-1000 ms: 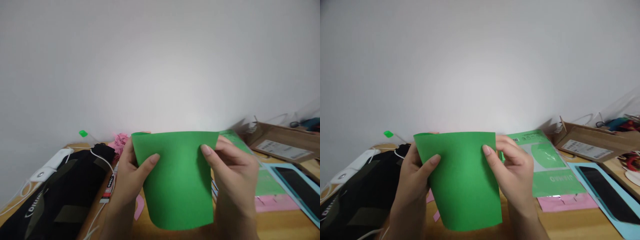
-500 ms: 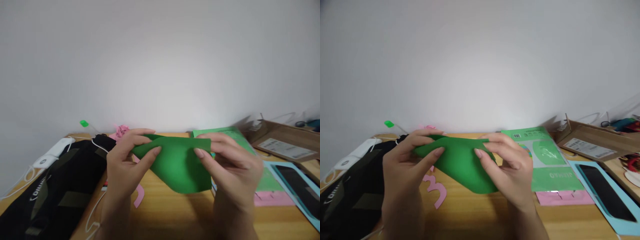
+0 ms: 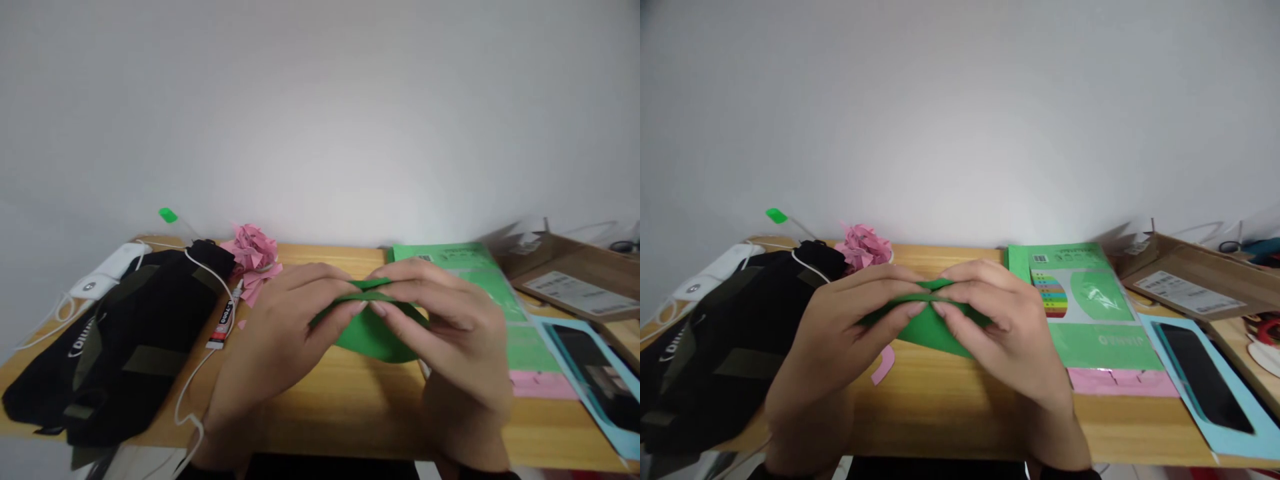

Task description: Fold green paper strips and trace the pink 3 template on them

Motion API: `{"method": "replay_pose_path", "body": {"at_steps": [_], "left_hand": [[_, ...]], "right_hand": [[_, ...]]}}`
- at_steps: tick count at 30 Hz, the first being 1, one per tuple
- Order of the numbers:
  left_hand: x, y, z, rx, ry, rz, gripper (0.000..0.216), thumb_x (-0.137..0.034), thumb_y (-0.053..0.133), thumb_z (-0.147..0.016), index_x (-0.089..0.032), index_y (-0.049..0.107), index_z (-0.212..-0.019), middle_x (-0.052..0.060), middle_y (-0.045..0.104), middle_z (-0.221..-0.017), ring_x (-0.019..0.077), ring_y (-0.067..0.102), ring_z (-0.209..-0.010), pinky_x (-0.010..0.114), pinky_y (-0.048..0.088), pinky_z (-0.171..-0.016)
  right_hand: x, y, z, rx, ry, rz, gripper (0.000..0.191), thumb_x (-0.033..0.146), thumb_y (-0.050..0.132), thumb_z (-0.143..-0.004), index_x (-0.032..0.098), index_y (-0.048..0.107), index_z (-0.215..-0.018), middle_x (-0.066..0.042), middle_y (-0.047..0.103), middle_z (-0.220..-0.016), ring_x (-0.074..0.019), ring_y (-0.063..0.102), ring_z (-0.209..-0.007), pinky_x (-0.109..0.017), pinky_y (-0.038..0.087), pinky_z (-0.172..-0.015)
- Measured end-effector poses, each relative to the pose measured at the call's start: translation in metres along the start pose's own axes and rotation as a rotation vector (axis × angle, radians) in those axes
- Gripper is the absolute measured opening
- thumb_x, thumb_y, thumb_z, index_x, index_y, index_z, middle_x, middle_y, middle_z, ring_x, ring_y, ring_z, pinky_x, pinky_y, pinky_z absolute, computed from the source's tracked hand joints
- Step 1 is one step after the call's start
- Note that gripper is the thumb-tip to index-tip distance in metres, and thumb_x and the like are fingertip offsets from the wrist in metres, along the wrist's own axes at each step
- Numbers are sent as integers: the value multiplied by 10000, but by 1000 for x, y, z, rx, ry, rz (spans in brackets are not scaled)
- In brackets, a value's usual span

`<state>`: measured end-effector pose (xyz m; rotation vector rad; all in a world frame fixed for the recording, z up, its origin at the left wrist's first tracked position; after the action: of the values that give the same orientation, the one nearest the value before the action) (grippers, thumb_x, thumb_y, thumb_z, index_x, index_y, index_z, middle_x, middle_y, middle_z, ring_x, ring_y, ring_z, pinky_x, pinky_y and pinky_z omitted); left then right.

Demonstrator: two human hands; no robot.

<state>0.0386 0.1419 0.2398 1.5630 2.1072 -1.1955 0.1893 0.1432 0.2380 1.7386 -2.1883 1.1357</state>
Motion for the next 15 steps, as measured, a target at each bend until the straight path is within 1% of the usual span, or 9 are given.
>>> {"method": "replay_pose_path", "body": {"at_steps": [4, 7, 9, 11, 13, 15], "left_hand": [[-9, -6, 3, -68, 66, -89, 111, -215, 666, -899, -262, 766, -895, 3, 768, -887, 145, 714, -758, 230, 555, -731], [-10, -8, 6, -85, 40, -84, 114, -212, 675, -899, -282, 757, -861, -9, 765, -857, 150, 715, -736, 242, 563, -709], [-9, -9, 8, -102, 12, -59, 109, -219, 684, -896, -296, 756, -870, -17, 760, -817, 156, 716, -716, 257, 563, -701], [-8, -9, 12, -127, -17, -48, 114, -232, 705, -884, -313, 755, -944, -26, 762, -815, 159, 720, -710, 264, 558, -696], [-9, -8, 15, -154, -51, -58, 196, -248, 720, -877, -328, 740, -1054, -30, 768, -850, 160, 725, -728, 266, 553, -710], [-10, -6, 17, -175, -82, -67, 237, -261, 717, -885, -336, 730, -1109, -30, 772, -871, 158, 727, -740, 269, 553, -737]], "right_hand": [[1, -5, 2, -40, 45, -22, 163, 87, 701, -819, 239, 705, -876, 3, 723, -914, -137, 687, -814, -269, 569, -704], [4, -6, 1, -54, 64, -16, 156, 98, 692, -829, 251, 708, -853, 11, 721, -870, -140, 686, -771, -274, 564, -674], [6, -7, 2, -57, 66, -17, 156, 101, 689, -831, 255, 707, -849, 14, 718, -847, -140, 686, -757, -269, 562, -658], [8, -7, 3, -62, 74, -14, 140, 117, 692, -834, 256, 706, -844, 8, 715, -834, -149, 687, -754, -276, 561, -646], [8, -7, 4, -65, 96, -11, 123, 135, 688, -843, 257, 702, -839, -1, 708, -823, -161, 684, -745, -294, 563, -636], [9, -6, 4, -46, 105, -28, 122, 133, 690, -837, 255, 699, -832, -5, 702, -808, -165, 676, -724, -303, 565, -617]]}}
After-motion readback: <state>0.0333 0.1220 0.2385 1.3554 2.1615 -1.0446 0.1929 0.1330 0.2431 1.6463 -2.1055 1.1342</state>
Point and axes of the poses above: each hand's wrist, its own z-axis away from the middle knuckle, its own y-axis out of the palm, x = y × z, the point moved 8 cm from there along -z, towards the middle knuckle
